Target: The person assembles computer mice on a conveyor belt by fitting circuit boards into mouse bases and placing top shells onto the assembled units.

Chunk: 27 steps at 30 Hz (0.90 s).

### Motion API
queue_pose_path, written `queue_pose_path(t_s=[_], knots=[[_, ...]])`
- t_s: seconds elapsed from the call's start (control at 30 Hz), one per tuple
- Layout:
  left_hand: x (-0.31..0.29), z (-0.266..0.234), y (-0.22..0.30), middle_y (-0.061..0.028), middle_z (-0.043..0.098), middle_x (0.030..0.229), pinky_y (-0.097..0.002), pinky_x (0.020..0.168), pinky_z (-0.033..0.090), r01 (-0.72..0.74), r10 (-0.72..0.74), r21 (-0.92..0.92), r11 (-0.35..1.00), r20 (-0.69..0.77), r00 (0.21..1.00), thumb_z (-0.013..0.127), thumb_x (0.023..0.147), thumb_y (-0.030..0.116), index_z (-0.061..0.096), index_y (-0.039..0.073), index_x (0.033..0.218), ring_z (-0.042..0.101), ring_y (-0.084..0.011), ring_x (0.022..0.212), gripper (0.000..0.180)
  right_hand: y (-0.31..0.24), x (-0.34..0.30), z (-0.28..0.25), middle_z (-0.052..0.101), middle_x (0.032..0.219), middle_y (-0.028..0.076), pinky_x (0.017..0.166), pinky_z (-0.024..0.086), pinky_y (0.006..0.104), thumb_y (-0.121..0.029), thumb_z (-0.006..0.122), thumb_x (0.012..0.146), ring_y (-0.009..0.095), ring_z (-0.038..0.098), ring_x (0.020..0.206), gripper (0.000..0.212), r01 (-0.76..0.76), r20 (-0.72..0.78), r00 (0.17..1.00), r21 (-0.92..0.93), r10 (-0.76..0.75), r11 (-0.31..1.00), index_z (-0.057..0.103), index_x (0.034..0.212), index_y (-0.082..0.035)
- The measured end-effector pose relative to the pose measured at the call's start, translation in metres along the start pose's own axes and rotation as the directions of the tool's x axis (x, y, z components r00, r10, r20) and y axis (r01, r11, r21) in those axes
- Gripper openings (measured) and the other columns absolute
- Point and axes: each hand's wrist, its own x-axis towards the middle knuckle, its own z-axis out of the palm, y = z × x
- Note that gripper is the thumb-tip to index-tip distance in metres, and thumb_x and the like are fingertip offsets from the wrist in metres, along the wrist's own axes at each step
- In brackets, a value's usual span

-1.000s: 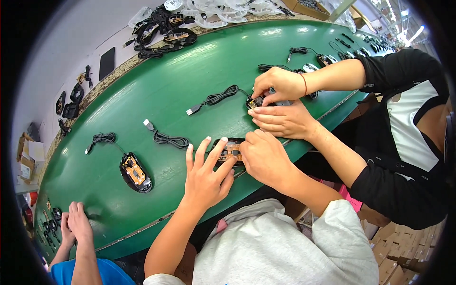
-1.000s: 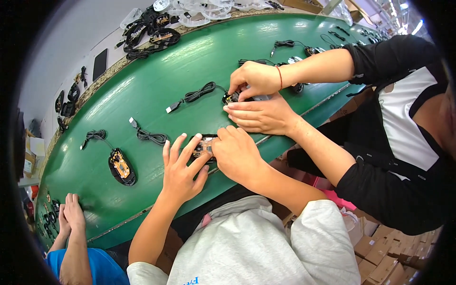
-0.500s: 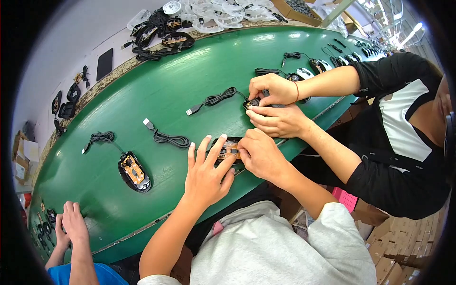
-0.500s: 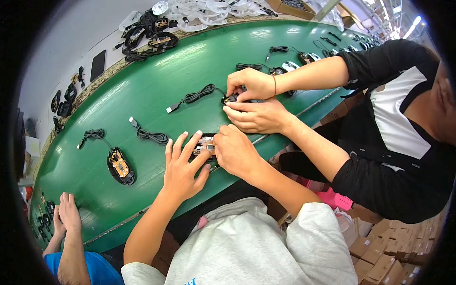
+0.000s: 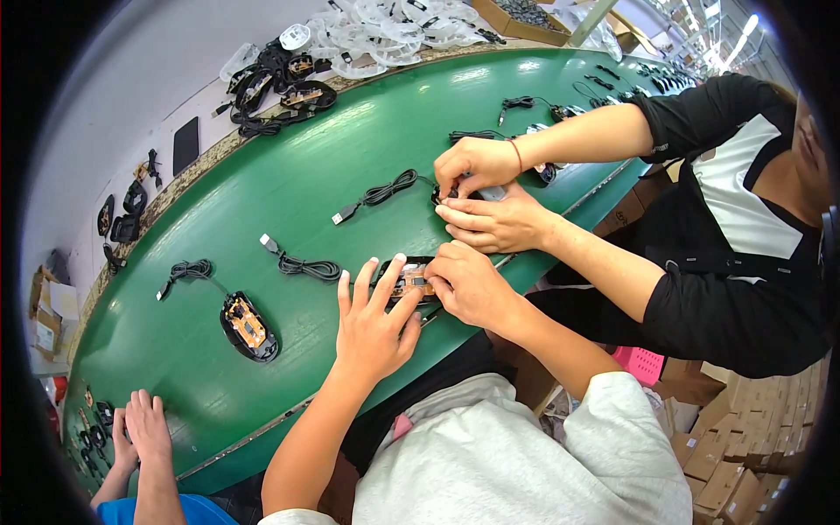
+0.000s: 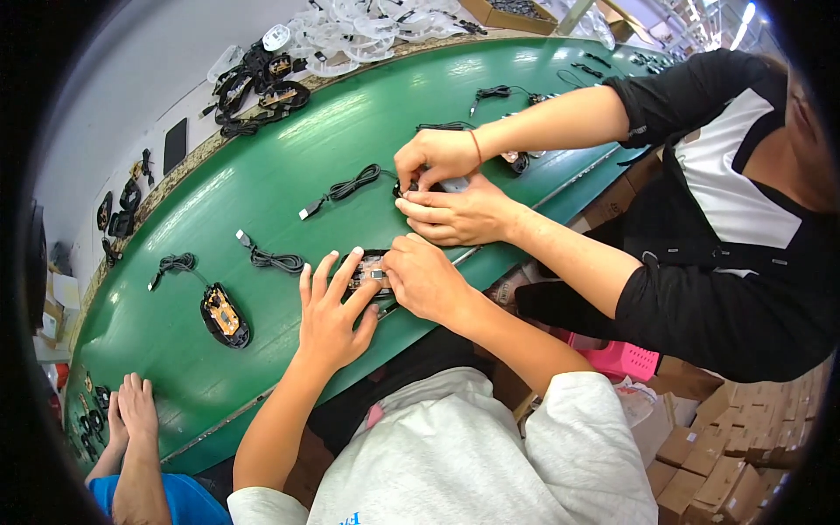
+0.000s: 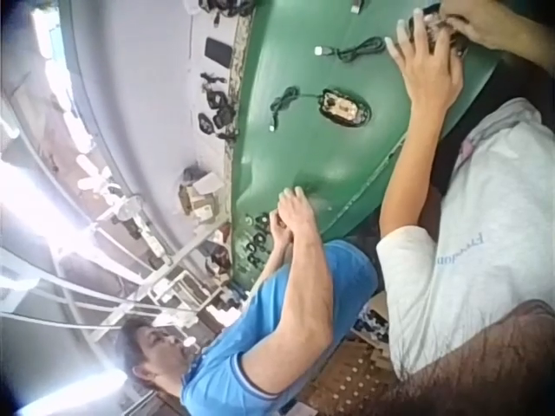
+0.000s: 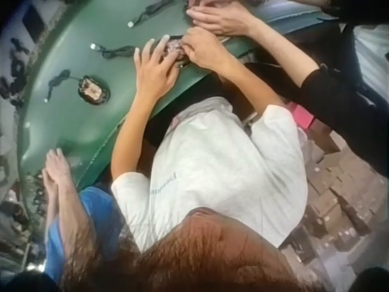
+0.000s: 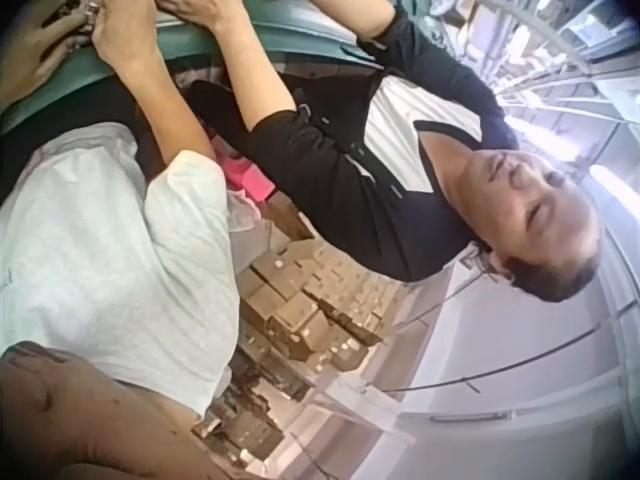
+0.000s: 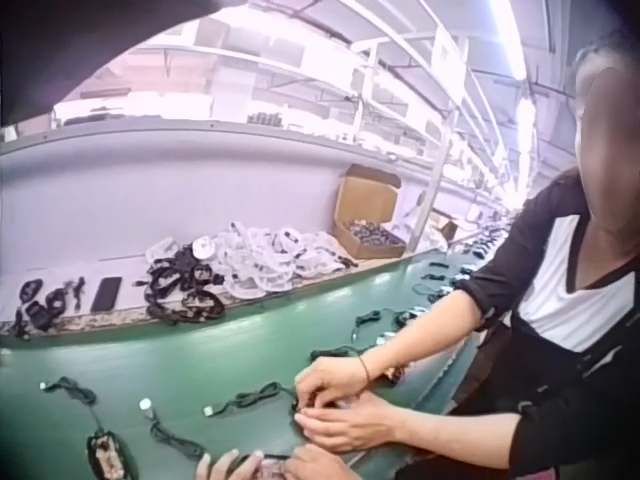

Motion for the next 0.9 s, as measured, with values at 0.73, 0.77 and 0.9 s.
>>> queue_pose_path(t_s=[0.73, 0.77, 0.9], knots=[[-0.004, -0.008, 0.000, -0.0078, 0.051, 0.151, -0.0619, 0.112, 0.029, 0.003, -0.003, 0.020, 1.000, -0.003, 1.000, 0.069, 0.079, 0.016, 0.068, 0.021, 0.114, 0.046, -0.0385, 0.133, 0.035, -0.001, -0.027, -0.022, 0.064, 0.119, 0.013, 0.091, 0.052, 0.0374, 0.005, 0.068, 0.066, 0.031, 0.061, 0.103, 0.045, 0.243, -0.122, 0.963, 0.008, -0.240, 0.970, 0.071, 0.110, -0.006], [-0.004, -0.008, 0.000, -0.0077, 0.051, 0.151, -0.0620, 0.112, 0.029, 0.000, 0.001, 0.016, 1.000, -0.005, 1.000, 0.069, 0.079, 0.016, 0.068, 0.021, 0.114, 0.046, -0.0385, 0.133, 0.036, -0.003, -0.028, -0.021, 0.063, 0.122, 0.014, 0.092, 0.053, 0.0381, 0.005, 0.068, 0.065, 0.032, 0.061, 0.104, 0.046, 0.215, -0.127, 0.969, 0.015, -0.211, 0.977, 0.070, 0.110, -0.005], [-0.004, -0.007, 0.000, -0.0073, 0.050, 0.151, -0.0625, 0.112, 0.028, -0.019, 0.019, 0.025, 1.000, -0.008, 1.000, 0.069, 0.078, 0.015, 0.068, 0.021, 0.114, 0.045, -0.0386, 0.134, 0.036, -0.006, -0.038, -0.012, 0.062, 0.127, 0.015, 0.095, 0.053, 0.0391, 0.004, 0.069, 0.065, 0.033, 0.061, 0.108, 0.045, 0.152, -0.175, 0.974, 0.043, -0.142, 0.988, 0.070, 0.110, -0.003]])
